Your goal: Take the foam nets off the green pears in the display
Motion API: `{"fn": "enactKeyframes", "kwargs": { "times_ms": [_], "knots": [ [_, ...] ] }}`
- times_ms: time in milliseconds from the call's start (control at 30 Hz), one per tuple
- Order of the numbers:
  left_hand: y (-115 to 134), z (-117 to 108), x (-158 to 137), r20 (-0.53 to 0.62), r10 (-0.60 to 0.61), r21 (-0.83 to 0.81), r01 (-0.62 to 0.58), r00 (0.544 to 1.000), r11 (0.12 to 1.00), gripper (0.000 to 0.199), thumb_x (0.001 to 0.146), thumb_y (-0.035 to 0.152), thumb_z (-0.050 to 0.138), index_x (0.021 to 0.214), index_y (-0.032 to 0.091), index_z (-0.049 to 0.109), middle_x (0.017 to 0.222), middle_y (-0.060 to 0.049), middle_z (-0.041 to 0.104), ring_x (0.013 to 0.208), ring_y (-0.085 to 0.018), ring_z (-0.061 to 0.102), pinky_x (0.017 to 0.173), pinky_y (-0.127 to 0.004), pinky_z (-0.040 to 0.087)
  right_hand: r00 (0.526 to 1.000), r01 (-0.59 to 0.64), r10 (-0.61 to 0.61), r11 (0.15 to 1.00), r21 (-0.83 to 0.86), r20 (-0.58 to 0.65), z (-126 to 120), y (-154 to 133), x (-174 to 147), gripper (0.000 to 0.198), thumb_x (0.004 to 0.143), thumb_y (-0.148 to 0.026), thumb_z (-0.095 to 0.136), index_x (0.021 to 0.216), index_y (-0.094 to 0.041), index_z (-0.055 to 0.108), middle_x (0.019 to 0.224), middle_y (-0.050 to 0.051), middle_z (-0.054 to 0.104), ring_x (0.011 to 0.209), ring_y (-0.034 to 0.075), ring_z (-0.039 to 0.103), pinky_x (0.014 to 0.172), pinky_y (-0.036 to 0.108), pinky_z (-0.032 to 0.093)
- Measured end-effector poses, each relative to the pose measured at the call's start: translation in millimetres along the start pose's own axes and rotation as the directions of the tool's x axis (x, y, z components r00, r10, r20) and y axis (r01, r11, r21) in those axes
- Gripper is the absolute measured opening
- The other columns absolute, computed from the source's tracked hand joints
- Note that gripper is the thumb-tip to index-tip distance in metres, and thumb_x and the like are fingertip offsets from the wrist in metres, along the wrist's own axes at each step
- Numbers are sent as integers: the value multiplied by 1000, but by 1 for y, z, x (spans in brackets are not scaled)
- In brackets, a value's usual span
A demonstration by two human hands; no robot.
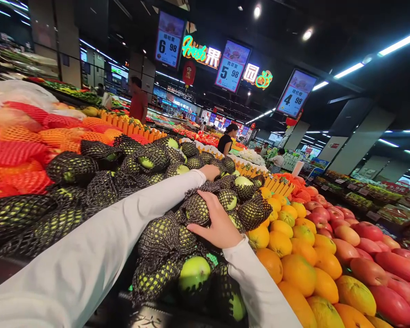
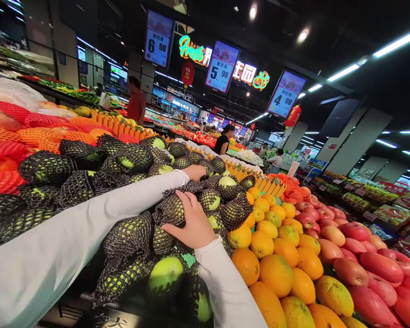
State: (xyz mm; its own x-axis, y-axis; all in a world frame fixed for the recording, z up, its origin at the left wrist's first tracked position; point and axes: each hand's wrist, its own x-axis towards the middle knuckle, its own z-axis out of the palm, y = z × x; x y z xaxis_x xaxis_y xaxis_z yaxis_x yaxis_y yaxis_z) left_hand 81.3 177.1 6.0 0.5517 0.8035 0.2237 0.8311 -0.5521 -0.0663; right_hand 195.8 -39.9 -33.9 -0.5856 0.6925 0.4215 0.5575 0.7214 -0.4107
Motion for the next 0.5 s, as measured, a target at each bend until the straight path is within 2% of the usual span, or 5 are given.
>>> {"fn": "enactKeyframes", "kwargs": {
  "times_ms": [133, 267, 367, 500],
  "knots": [
    [3, 0, -1, 45, 14, -13, -13, 999, 1000, 27, 78, 9, 61, 100, 13, 76, 115, -21, 71, 114, -33, 64, 99, -41, 48, 1000, -5, 5, 1000, -2, 2, 1, 0, 0, 83, 81, -42, 73, 150, -24, 30, 152, 12, 34, 140, 29, 38, 117, 47, 34],
    [0, -2, 0, 145, -41, -69, 52, 989, 996, 29, 78, 25, 69, 100, 6, 76, 112, -26, 71, 110, -40, 65, 96, -48, 49, 1000, 2, -2, 1000, -4, 1, 1, 0, 0, 84, 81, -40, 74, 151, -23, 30, 153, 12, 34, 141, 29, 36, 118, 46, 33],
    [-4, -3, 2, 260, -57, -148, 98, 964, 984, 34, 83, 36, 70, 101, 8, 75, 105, -18, 74, 101, -31, 69, 93, -46, 52, 1000, -10, 10, 1000, -6, 8, 0, -1, -1, 84, 81, -40, 74, 151, -23, 30, 153, 12, 34, 141, 29, 37, 118, 47, 34],
    [-8, -2, 2, 353, 15, -307, 101, 935, 946, 24, 89, 34, 67, 95, 12, 71, 99, -6, 74, 91, -19, 69, 87, -38, 56, 1000, -26, 26, 1000, -9, 16, -1, -2, -1, 86, 81, -43, 73, 152, -24, 29, 155, 12, 32, 141, 31, 37, 117, 49, 35]
  ]
}}
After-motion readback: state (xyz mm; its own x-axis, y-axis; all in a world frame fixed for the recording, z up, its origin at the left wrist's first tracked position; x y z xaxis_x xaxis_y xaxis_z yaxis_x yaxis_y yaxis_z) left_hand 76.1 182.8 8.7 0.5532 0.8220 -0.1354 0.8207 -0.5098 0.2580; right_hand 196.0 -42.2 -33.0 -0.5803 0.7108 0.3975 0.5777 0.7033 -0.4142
